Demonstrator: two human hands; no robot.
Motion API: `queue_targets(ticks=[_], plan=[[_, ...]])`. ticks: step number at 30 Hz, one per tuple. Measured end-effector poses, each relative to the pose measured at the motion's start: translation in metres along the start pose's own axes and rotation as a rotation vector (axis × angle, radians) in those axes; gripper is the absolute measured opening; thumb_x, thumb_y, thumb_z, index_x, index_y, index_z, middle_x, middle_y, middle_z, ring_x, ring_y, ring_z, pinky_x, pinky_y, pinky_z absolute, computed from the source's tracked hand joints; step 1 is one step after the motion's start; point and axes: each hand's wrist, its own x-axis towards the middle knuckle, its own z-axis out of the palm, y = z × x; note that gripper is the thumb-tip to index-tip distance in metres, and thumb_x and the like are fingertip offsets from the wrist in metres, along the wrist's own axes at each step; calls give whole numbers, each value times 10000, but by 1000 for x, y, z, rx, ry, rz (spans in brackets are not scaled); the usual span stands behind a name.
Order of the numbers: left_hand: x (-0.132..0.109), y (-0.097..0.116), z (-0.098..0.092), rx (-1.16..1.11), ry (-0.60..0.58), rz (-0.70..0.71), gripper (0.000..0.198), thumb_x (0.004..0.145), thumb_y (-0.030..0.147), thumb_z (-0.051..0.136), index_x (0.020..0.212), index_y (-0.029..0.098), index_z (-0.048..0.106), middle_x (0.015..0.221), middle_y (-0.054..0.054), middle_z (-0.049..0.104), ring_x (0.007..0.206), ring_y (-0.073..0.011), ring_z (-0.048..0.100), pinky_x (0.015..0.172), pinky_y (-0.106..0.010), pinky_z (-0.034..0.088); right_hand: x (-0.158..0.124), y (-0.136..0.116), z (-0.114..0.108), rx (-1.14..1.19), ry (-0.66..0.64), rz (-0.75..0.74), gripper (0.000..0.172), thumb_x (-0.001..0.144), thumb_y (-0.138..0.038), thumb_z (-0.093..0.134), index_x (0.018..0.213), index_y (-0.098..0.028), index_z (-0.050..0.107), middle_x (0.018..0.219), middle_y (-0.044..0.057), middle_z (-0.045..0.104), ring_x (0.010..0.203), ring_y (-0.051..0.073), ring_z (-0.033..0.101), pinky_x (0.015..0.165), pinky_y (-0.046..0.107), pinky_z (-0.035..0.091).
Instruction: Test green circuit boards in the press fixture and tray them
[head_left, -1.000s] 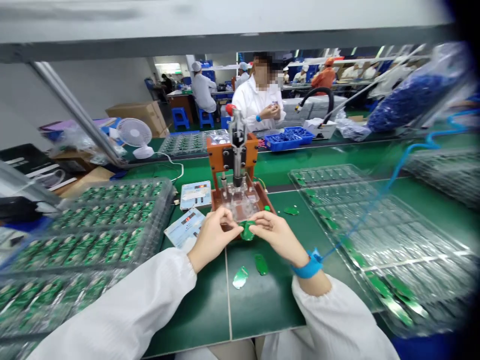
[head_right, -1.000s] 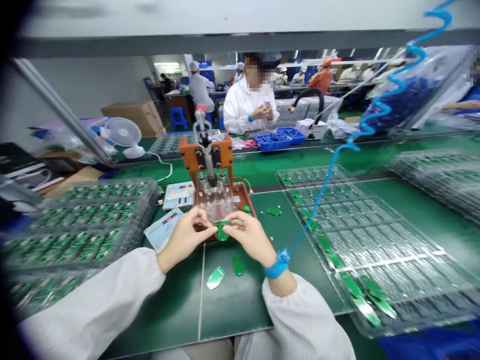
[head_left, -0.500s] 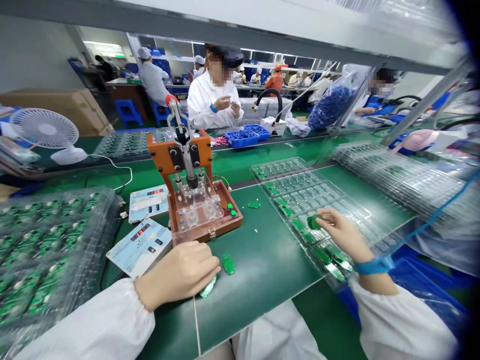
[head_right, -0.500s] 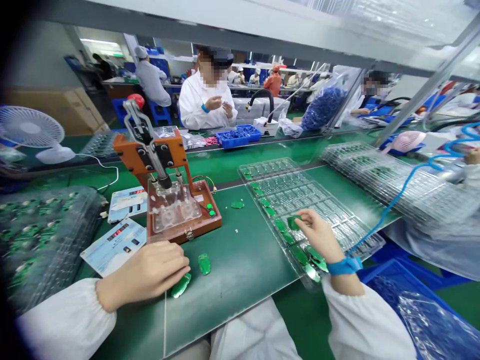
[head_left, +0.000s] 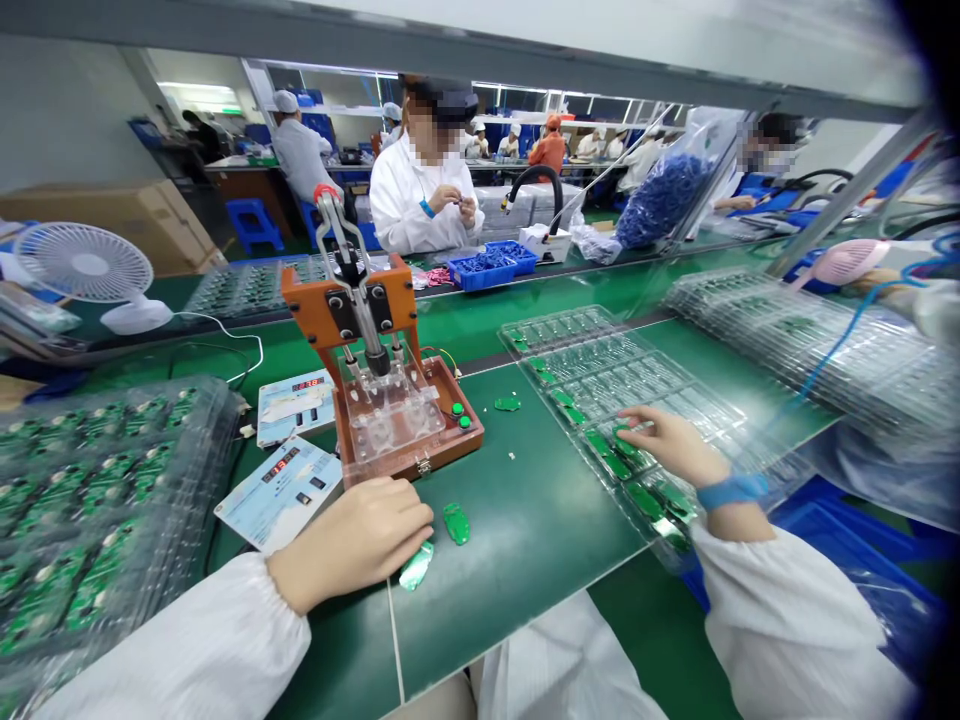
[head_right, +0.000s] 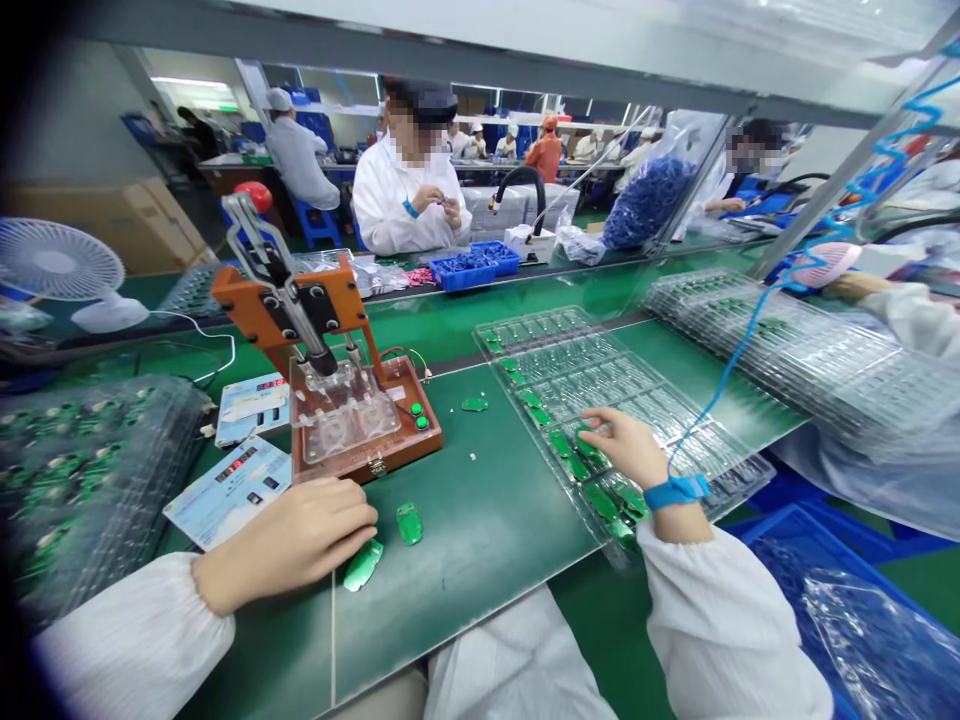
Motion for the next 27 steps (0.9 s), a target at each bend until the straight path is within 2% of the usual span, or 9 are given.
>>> queue_targets(ticks=[4,11,17,20,23,25,27], plan=[[0,0,-3,-78,-124,-75,138,1008,215,539,919,185,640,868,-33,640,807,-206,602,736,-337,442,10,-1,8,-33,60,-50,388,745,-542,681,970,-230,728,828,48,725,758,244,710,714,353,538],[2,-1,-5,-148,-240,-133,13,954,185,645,965,190,651,980,-27,677,923,-218,638,819,-341,455,-4,-2,11,-44,106,-60,387,792,-515,591,983,-204,719,862,77,736,768,253,712,722,380,548],[-1,-1,-2,-222,-285,-175,242,827,150,774,1032,217,667,1166,-15,673,1023,-226,657,866,-333,466,-25,-9,14,-60,140,18,459,817,-571,519,1017,-214,728,862,80,745,707,272,713,647,394,521],[-2,-1,-2,-243,-296,-188,288,797,190,810,1051,220,678,1230,-21,660,1062,-242,657,885,-340,472,-28,-13,16,-58,166,33,463,832,-577,497,999,-207,721,884,98,757,777,294,726,691,407,535],[-2,0,-4,-259,-295,-191,278,801,215,818,1048,222,688,1231,-17,664,1074,-240,656,893,-339,471,-33,-27,16,-70,203,11,459,866,-570,488,1026,-206,718,916,110,755,833,303,716,727,408,526],[-2,1,-6,-272,-297,-177,291,792,247,838,1042,225,690,1198,-10,672,1057,-234,658,887,-335,469,-41,-46,19,-54,207,-47,431,909,-558,493,1074,-227,714,950,98,753,821,283,708,712,384,519],[-1,3,-5,-273,-315,-161,326,762,311,873,1013,223,685,1153,-9,671,999,-227,661,845,-330,470,-54,-72,28,13,146,-150,382,945,-535,508,1102,-250,708,992,81,752,813,260,706,702,364,530]])
